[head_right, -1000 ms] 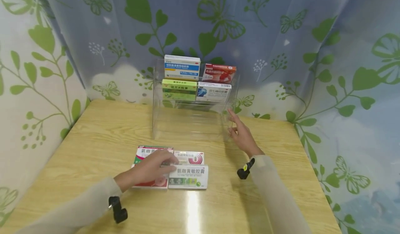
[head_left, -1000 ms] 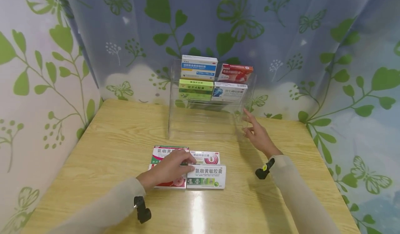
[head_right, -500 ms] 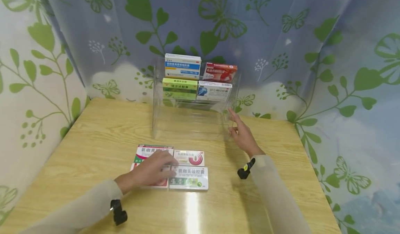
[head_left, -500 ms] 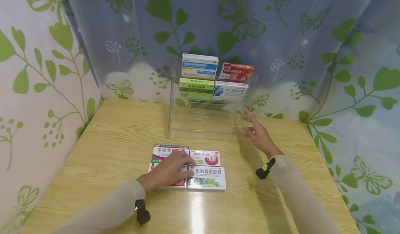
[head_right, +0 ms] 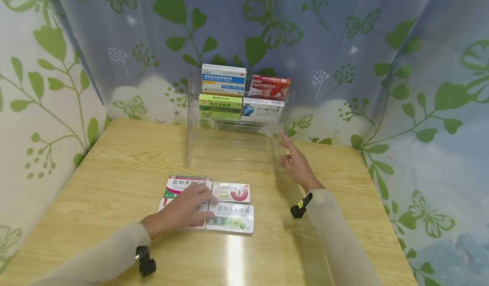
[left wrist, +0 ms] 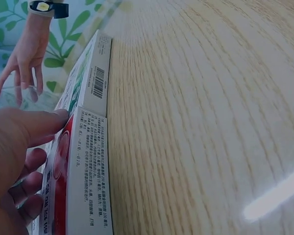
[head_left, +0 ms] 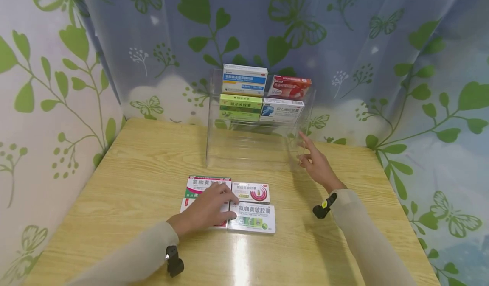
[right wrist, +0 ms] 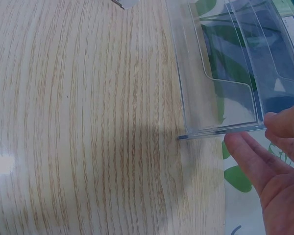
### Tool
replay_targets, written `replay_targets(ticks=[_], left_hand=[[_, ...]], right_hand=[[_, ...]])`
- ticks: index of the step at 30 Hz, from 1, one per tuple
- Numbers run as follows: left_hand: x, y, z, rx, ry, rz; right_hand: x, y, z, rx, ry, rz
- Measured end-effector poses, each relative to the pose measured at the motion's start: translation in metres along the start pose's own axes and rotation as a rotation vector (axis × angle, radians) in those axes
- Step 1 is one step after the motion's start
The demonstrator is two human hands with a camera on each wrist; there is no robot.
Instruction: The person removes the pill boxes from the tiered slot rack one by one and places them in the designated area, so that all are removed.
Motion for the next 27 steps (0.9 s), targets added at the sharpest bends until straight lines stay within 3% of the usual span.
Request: replay_targets(ticks=[4, 7, 16, 22, 24, 27], left_hand=[[-0.004, -0.005, -0.002, 0.043, -0.030, -0.011], [-0.010, -0.020, -0.006, 0.080, -0.061, 0.022], [-0.035, -0.099, -0.031, 0.174, -0.127, 0.294], [-0.048, -0.134, -0.044, 0.140, -0.101, 0.436], [-0.052, -0.139, -0.049, 0.128, -0.090, 0.443], [-0.059, -0.139, -0.057, 0.129, -0.093, 0.405]], right_hand=[[0.000, -0.001, -0.001, -0.003, -0.001, -0.001], [0.001, -0.001, -0.001, -0.009, 0.003, -0.003], [0.001, 0.001, -0.001, 0.009, -0.005, 0.004], [0.001, 0.001, -0.002, 0.006, -0.003, 0.000], [0.001, 0.001, -0.002, 0.000, 0.002, -0.002], [0.001, 0.001, -0.002, 0.005, 0.003, -0.001]])
Point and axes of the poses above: each hand's wrist, its own x-axis away from the middle knuckle, its own y-axis out of the palm, z = x × y, the point moved 8 cm from there along -x, towards the middle knuckle, and after that the axes turned 3 degrees about y, right-handed, at the moved point
